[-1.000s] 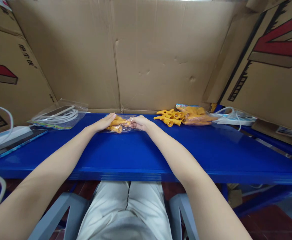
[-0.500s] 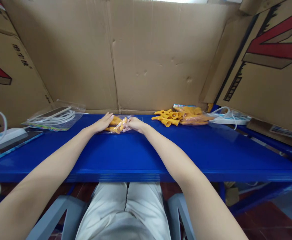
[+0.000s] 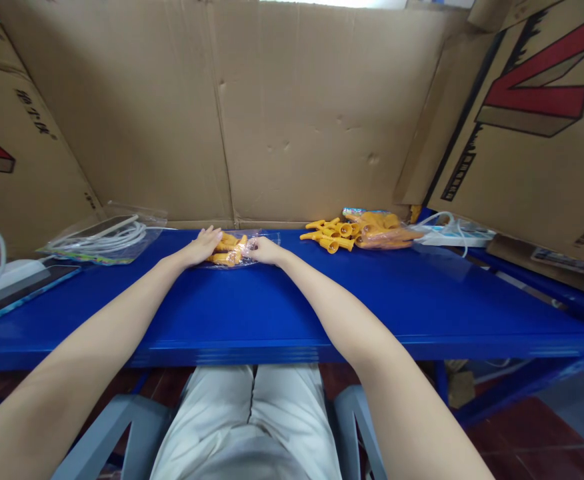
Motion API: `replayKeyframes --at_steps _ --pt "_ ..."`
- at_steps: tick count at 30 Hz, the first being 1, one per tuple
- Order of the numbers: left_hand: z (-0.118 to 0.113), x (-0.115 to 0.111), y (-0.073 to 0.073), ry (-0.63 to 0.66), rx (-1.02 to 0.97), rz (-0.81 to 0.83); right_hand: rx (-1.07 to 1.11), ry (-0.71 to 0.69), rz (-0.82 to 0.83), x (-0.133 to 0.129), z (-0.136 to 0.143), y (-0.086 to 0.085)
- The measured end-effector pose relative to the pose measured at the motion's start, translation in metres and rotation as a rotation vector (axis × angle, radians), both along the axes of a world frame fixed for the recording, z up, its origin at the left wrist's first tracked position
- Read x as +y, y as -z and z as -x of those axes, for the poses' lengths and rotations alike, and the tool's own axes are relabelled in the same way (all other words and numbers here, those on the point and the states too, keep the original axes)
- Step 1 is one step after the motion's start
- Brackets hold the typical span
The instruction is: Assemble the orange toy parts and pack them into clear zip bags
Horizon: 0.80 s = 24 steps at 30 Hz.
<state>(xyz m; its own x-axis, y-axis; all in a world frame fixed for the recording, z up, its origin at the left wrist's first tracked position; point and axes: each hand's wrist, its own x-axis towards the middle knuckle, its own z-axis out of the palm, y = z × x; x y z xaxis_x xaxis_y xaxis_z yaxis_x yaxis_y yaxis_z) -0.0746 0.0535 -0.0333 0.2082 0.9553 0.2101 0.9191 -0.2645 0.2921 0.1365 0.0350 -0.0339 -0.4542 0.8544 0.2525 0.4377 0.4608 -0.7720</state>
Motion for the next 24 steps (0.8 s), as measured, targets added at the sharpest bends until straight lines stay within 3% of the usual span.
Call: replayKeyframes --at_steps 3,5,13,15,18,21,24 --pt "-0.002 -0.007 -0.004 -0.103 0.004 0.061 -0.11 -0.058 -0.078 0.005 -0.003 -0.001" --pt "-0.004 -0.01 -0.006 -0.092 0.012 0.066 -0.195 0.03 -0.131 0.009 -0.01 -0.004" --pt "-0.003 -0.009 -0.006 -0.089 0.021 0.067 -0.507 0.791 -0.417 0.022 -0.075 -0.009" --pt "-0.004 -0.008 -0.005 -0.094 0.019 0.071 -0.616 0.821 -0.35 0.024 -0.091 -0.004" --pt "-0.003 -0.007 -0.003 -0.083 0.001 0.068 -0.762 0.718 -0.214 0.026 -0.104 0.004" --pt "-0.001 -0.003 0.0 -0.064 -0.019 0.06 -0.824 0.668 -0.211 0.028 -0.101 0.004" --pt "0.003 0.004 0.004 -0.051 -0.014 0.051 -0.868 0.743 -0.192 0.026 -0.093 0.0"
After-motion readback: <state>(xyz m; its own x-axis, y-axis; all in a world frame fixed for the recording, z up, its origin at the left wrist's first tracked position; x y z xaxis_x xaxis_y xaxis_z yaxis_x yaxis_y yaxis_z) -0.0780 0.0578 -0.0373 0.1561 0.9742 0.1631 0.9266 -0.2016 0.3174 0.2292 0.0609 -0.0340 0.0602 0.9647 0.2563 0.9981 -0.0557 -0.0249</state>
